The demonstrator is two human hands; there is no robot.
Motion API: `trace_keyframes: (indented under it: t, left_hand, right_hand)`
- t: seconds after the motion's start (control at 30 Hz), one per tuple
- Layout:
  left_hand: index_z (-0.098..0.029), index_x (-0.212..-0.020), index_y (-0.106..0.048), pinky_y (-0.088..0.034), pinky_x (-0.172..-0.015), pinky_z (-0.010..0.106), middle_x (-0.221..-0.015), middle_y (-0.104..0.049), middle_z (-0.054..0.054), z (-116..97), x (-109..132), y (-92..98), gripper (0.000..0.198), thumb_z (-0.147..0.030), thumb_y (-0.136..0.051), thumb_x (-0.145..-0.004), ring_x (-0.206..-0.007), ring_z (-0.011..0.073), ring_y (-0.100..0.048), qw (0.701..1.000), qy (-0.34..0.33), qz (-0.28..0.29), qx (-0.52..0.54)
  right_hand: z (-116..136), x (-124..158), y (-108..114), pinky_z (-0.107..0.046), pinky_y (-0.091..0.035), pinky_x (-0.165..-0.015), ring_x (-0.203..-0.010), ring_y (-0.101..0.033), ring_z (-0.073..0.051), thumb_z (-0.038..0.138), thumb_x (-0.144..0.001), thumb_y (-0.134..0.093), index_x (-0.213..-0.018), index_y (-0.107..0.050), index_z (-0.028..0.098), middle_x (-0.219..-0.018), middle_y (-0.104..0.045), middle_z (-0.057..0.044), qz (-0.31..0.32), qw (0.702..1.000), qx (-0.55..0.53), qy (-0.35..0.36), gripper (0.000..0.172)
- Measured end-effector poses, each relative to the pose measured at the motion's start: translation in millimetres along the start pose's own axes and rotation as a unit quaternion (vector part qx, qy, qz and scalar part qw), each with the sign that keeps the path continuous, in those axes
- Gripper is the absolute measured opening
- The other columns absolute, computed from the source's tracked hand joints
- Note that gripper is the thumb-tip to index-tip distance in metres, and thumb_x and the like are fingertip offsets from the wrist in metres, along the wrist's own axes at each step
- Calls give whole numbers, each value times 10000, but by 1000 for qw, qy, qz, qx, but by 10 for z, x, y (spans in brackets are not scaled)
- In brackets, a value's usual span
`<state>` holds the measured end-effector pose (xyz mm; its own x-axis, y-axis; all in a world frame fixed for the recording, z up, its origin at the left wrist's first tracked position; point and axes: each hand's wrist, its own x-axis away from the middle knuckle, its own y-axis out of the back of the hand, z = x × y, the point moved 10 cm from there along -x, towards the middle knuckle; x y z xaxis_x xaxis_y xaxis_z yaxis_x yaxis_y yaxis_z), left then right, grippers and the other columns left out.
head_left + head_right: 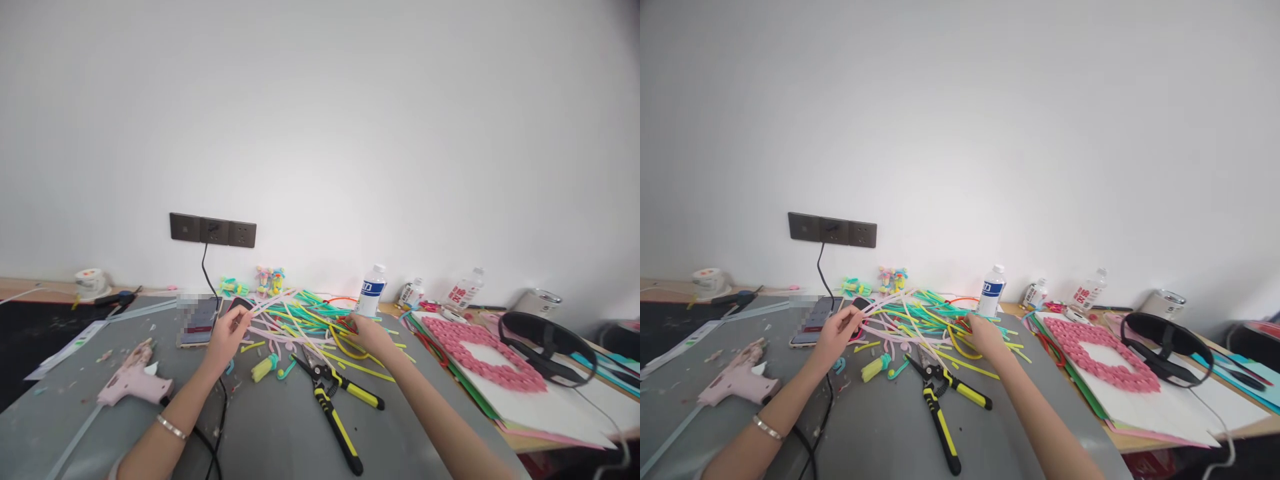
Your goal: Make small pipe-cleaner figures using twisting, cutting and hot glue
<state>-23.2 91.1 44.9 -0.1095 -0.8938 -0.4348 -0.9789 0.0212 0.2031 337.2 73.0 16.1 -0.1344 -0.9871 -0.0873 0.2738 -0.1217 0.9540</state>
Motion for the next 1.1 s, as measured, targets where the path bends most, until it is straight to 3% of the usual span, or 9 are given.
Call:
trace_keyframes:
  t: [0.27, 0.4, 0.57, 0.73, 0.87, 0.93, 1.1]
  left_hand:
    - [-192, -654, -527, -350, -513, 214, -592, -452, -41, -68, 3, 4, 361, -498, -566, -842, -536, 122, -434, 1000, -13, -4, 4]
    - [-193, -668, -531, -332, -501, 216, -580, -440, -47, -28, -3, -2, 353, -495, -561, -848, -519, 119, -418, 1000, -7, -1, 0]
    - [-192, -653, -526, -356, -516, 214, -592, -458, -40, -29, -4, -6, 371, -511, -560, -838, -536, 120, -434, 1000, -10, -3, -3]
    - [-187, -663, -546, -363, -508, 213, -577, -472, -37, -43, -12, 16, 373, -522, -569, -828, -531, 122, -448, 1000, -5, -9, 4]
    - [-186, -655, -550, -378, -517, 215, -586, -487, -30, -55, -19, 43, 368, -511, -580, -826, -542, 126, -466, 1000, -8, -15, 8]
    - [-185, -662, -552, -383, -525, 217, -594, -496, -27, -40, -21, 45, 360, -504, -585, -828, -553, 130, -476, 1000, -8, -14, 10]
    - [-185, -693, -555, -382, -527, 215, -590, -488, -34, 29, -15, 24, 347, -498, -570, -840, -550, 126, -470, 1000, 6, -5, 8]
  right_hand:
    - [-98, 79, 7, -248, -340, -600, -767, -643, -207, 67, -779, -600, -758, -642, 170, -809, -706, -69, -12, 1000, -1, -13, 113]
    - [-132, 92, 72, -253, -338, -584, -658, -586, -181, 128, -767, -623, -666, -563, 185, -691, -653, -47, -49, 997, -52, -13, 130]
    - [67, -12, 309, -277, -425, -626, -637, -571, -171, 279, -811, -561, -742, -556, 199, -700, -653, -27, -102, 977, -179, 47, 105]
    - [461, -146, 517, -295, -478, -643, -705, -615, -181, 394, -900, -463, -950, -584, 171, -840, -692, -65, -147, 942, -280, 111, 258]
    - [791, -193, 373, -285, -495, -728, -819, -652, -173, 319, -883, -530, -960, -627, 189, -950, -714, -41, -102, 948, -259, 153, 180]
    - [829, -191, 250, -269, -486, -770, -880, -659, -163, 246, -877, -545, -972, -646, 199, -1017, -718, -32, -70, 960, -224, 155, 147]
    - [395, -152, 72, -281, -437, -783, -915, -646, -196, 86, -846, -538, -963, -643, 154, -1032, -693, -104, -46, 993, -96, 48, 172]
